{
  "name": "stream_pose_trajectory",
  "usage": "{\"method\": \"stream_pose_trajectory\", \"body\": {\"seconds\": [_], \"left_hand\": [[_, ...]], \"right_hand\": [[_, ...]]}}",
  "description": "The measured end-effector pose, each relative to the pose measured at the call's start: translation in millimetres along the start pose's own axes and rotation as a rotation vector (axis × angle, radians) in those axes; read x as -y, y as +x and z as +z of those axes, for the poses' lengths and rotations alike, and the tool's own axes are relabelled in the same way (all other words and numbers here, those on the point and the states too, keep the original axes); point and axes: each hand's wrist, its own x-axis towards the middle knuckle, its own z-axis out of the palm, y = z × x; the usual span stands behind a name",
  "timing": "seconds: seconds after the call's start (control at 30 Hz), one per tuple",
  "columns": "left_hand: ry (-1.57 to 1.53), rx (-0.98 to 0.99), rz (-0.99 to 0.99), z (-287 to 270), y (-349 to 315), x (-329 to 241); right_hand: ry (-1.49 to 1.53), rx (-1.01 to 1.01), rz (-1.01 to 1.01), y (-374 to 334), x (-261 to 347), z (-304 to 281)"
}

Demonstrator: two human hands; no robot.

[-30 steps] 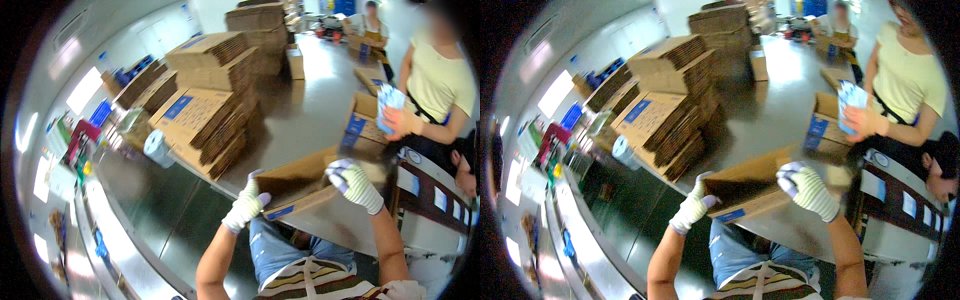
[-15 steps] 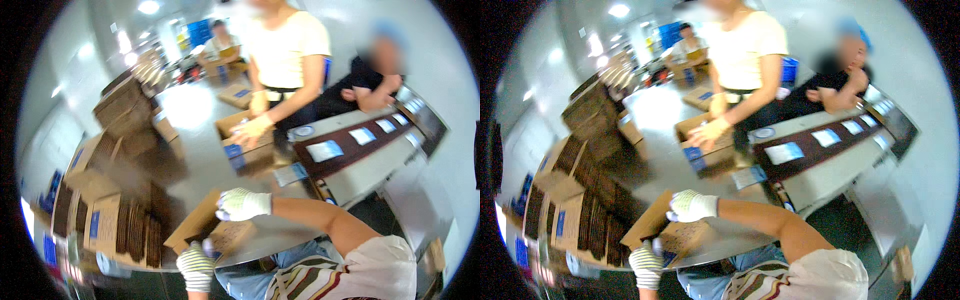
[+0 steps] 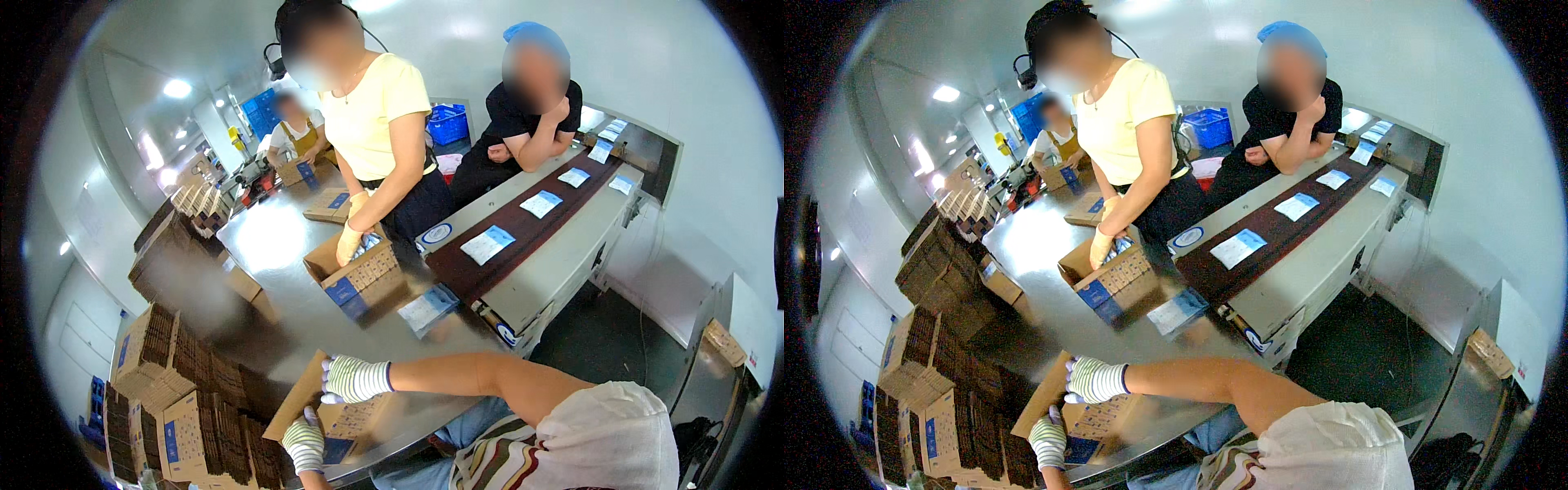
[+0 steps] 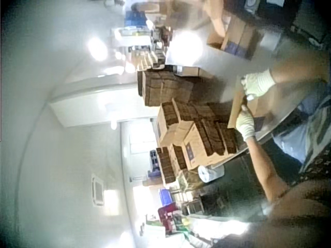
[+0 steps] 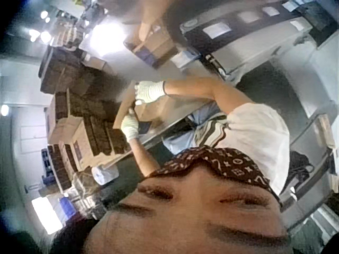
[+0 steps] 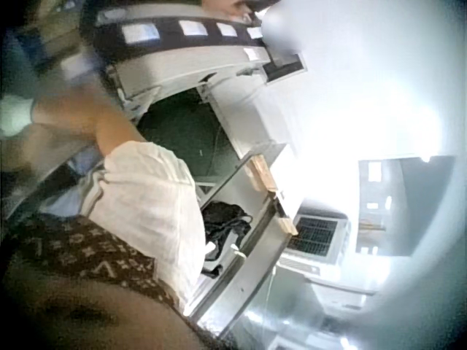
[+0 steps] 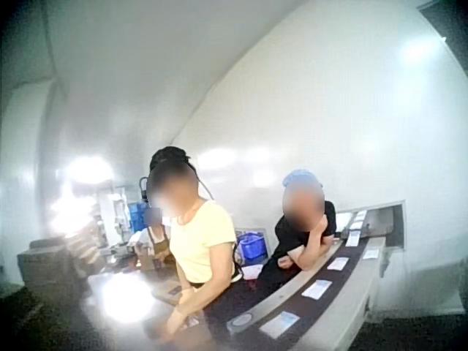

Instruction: The person, wearing gloves, picks up stacks of white pouches and places them into cardboard boxes on a metal industrial table. They fold the flaps of the filled boxes and move them across the table while a conveyor system operates nearby.

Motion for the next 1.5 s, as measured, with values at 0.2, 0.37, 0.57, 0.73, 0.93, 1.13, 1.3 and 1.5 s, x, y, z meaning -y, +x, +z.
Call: {"method": "stream_pose_trajectory", "body": {"seconds": [0.2,0.37,0.57,0.73,0.93,1.13,1.3,1.5], "left_hand": [[0.015,-0.091,0.0,3.4,3.1,2.2],[0.016,-0.029,0.022,1.5,4.7,-5.9],[-0.425,-0.526,0.177,11.9,-15.1,7.0],[-0.184,-0.056,0.091,-6.9,-6.3,0.9],[-0.202,-0.075,0.069,5.3,1.0,4.2],[-0.097,-0.176,0.06,13.3,3.8,6.3],[-0.114,-0.177,0.031,9.0,3.0,1.3],[-0.015,-0.429,0.455,-3.0,-30.9,-16.1]], "right_hand": [[0.028,0.011,0.001,3.8,-3.0,0.7],[0.061,-0.039,0.006,-3.3,-7.1,-2.6],[0.135,0.06,-0.099,6.7,1.7,6.8],[0.053,0.165,0.024,2.4,2.0,-21.3],[0.053,0.092,-0.032,2.5,-6.4,-2.9],[0.073,0.064,0.03,7.1,-4.8,6.5],[0.05,0.072,0.042,3.1,-5.1,0.6],[0.08,0.085,0.022,4.1,-2.4,0.2]]}}
